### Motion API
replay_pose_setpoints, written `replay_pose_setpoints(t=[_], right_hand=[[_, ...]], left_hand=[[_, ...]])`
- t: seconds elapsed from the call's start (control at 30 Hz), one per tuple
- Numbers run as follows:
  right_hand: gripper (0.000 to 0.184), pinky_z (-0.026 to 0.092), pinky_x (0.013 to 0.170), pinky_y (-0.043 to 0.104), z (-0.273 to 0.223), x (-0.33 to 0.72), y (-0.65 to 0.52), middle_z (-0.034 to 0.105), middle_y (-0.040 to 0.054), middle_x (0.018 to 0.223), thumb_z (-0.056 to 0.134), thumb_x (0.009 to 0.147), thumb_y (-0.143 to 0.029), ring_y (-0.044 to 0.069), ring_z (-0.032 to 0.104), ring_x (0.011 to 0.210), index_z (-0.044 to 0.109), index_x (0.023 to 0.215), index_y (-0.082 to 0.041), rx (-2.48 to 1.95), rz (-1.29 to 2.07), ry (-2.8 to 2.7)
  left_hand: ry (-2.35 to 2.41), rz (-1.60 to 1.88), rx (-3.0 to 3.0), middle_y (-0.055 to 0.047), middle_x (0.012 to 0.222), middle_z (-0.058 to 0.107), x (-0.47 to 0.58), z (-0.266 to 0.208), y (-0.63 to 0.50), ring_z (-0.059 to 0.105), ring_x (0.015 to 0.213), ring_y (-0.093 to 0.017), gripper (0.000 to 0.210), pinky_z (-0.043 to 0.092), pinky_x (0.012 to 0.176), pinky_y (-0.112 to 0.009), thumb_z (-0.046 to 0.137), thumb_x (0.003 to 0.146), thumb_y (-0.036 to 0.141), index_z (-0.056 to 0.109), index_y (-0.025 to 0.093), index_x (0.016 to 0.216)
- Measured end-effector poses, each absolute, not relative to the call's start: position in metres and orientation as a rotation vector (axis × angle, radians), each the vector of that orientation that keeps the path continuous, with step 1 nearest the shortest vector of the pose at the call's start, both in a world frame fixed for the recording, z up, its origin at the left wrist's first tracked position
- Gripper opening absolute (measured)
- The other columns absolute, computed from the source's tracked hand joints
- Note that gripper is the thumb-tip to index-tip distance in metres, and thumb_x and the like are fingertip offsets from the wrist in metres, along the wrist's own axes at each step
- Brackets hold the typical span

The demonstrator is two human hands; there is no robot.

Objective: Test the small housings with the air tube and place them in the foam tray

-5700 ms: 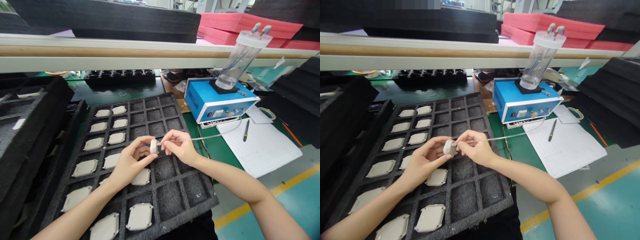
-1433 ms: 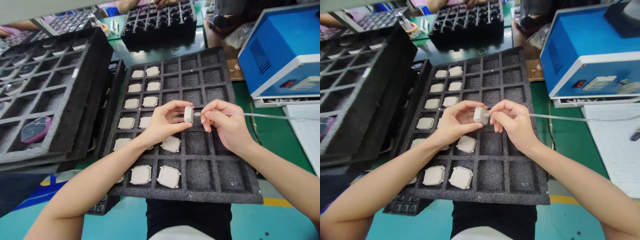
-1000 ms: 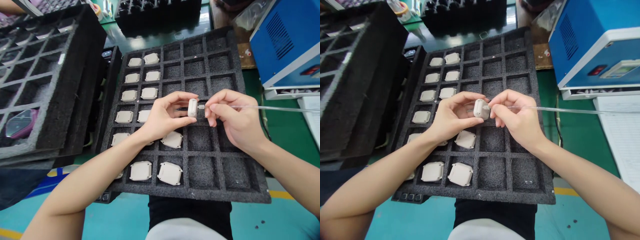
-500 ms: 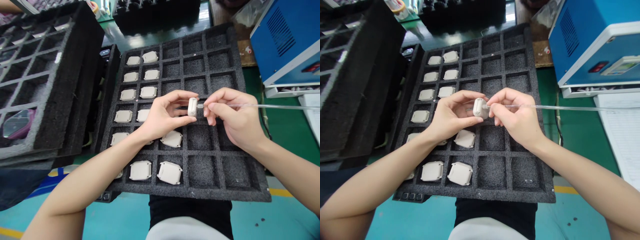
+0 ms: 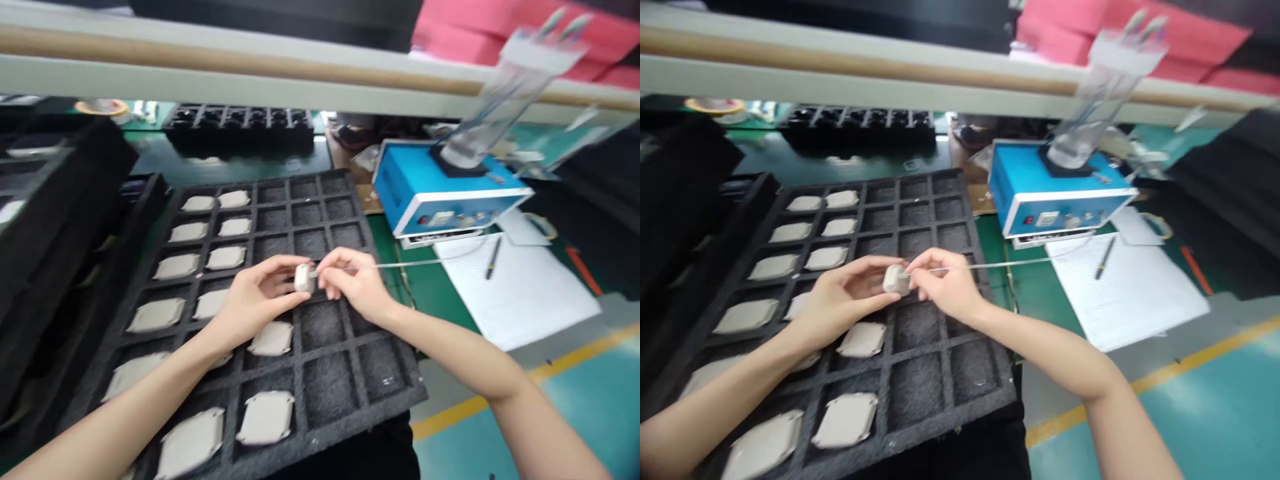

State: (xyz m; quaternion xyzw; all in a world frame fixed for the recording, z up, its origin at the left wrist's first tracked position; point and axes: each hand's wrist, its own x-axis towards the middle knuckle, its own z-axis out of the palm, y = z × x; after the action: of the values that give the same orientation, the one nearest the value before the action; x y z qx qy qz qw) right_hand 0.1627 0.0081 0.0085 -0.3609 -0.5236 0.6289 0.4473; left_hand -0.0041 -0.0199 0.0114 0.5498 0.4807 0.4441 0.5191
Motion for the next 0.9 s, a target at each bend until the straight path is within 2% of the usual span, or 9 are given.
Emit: replay_pose_setpoints(t=[0.37,0.67,0.9], right_hand=[[0.002,0.036,0.04,0.017,0.0081,0.1621,0.0091,0.058,-0.0038,0.053,0.056,0.064,-0.017,0.005,0.046,0.039,0.057,0.065,-0.016,-0.857,1.588,-1.309],[0.003,0.035,0.039,0.017,0.0063,0.1624,0.0106,0.057,-0.004,0.053,0.056,0.063,-0.016,0.005,0.046,0.038,0.057,0.066,-0.015,-0.855,1.601,-1.304],[0.003,0.035,0.038,0.017,0.0067,0.1625,0.0104,0.058,-0.0038,0.053,0.056,0.063,-0.015,0.005,0.046,0.038,0.058,0.065,-0.015,-0.851,1.595,-1.315]], left_hand=[[1.167,1.032,1.364,-0.008,0.106,0.067,-0.0077,0.0084,-0.0198,0.063,0.101,-0.026,0.042,0.049,0.094,-0.043,0.077,0.062,0.03,0.061,0.017,0.099],[1.159,1.011,1.402,-0.006,0.105,0.067,-0.0089,0.0085,-0.0192,0.064,0.099,-0.023,0.039,0.05,0.093,-0.039,0.075,0.065,0.028,0.061,0.019,0.1],[1.195,1.008,1.433,-0.008,0.106,0.067,-0.008,0.0097,-0.0205,0.063,0.1,-0.025,0.039,0.05,0.093,-0.042,0.075,0.065,0.029,0.061,0.018,0.1]])
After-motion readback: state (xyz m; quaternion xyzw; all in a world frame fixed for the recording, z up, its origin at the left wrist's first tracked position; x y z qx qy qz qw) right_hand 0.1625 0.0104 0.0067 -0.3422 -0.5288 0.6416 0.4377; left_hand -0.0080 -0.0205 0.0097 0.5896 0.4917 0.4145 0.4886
